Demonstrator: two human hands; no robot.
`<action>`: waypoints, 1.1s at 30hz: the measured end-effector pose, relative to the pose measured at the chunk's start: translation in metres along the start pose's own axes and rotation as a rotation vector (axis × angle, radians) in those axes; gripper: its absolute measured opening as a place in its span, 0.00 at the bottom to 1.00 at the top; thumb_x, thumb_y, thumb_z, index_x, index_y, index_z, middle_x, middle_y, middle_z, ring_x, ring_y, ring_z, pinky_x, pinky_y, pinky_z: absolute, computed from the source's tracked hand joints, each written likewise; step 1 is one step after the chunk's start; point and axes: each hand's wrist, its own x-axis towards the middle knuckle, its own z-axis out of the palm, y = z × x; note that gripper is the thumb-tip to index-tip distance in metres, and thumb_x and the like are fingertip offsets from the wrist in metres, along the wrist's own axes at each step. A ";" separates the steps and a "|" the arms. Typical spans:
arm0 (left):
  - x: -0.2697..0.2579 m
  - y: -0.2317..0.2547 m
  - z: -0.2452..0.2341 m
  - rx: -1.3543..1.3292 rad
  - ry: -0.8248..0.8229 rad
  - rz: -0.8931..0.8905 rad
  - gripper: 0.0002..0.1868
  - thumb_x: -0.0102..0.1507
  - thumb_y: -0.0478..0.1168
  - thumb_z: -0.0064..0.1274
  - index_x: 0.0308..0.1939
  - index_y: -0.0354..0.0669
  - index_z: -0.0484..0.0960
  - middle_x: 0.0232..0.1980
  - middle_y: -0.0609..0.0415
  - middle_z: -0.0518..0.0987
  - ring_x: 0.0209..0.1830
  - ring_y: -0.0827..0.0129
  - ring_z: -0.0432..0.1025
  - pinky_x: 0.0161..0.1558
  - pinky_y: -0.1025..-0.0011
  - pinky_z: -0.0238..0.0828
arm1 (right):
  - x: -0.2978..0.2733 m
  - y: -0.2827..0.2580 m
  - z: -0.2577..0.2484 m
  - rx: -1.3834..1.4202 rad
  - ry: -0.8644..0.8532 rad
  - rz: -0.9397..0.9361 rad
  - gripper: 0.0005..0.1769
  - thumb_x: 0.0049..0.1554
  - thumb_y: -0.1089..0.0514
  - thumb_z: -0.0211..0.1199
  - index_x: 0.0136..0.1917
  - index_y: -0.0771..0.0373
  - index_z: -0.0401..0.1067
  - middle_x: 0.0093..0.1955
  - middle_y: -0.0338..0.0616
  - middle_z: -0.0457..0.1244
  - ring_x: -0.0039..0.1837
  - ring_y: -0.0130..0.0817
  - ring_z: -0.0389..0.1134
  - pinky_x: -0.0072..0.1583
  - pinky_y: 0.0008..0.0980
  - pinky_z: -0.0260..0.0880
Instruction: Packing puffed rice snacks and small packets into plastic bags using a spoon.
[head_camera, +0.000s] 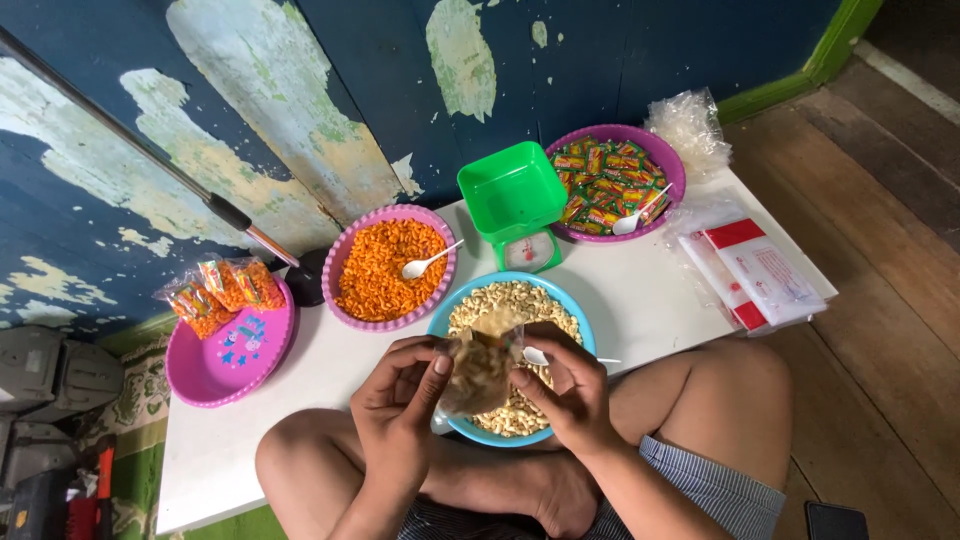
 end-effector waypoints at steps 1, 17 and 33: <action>0.000 -0.001 -0.001 0.001 0.004 -0.002 0.04 0.64 0.29 0.58 0.42 0.32 0.83 0.46 0.43 0.83 0.51 0.58 0.80 0.55 0.68 0.79 | 0.002 -0.002 0.002 0.001 -0.002 0.003 0.16 0.59 0.59 0.66 0.58 0.71 0.73 0.58 0.53 0.68 0.62 0.45 0.68 0.66 0.41 0.71; -0.030 -0.055 -0.061 0.052 0.185 -0.301 0.04 0.62 0.26 0.56 0.41 0.30 0.83 0.45 0.38 0.86 0.48 0.59 0.82 0.53 0.67 0.81 | -0.041 0.052 -0.038 -0.136 -0.009 0.355 0.16 0.61 0.59 0.64 0.61 0.65 0.74 0.58 0.45 0.70 0.58 0.33 0.71 0.58 0.28 0.73; -0.051 -0.106 -0.076 -0.053 0.150 -0.314 0.06 0.65 0.29 0.53 0.45 0.35 0.82 0.46 0.43 0.81 0.53 0.56 0.77 0.68 0.55 0.73 | -0.051 0.080 -0.074 -0.302 -0.094 0.387 0.14 0.65 0.57 0.57 0.40 0.65 0.73 0.29 0.38 0.64 0.32 0.24 0.65 0.39 0.23 0.67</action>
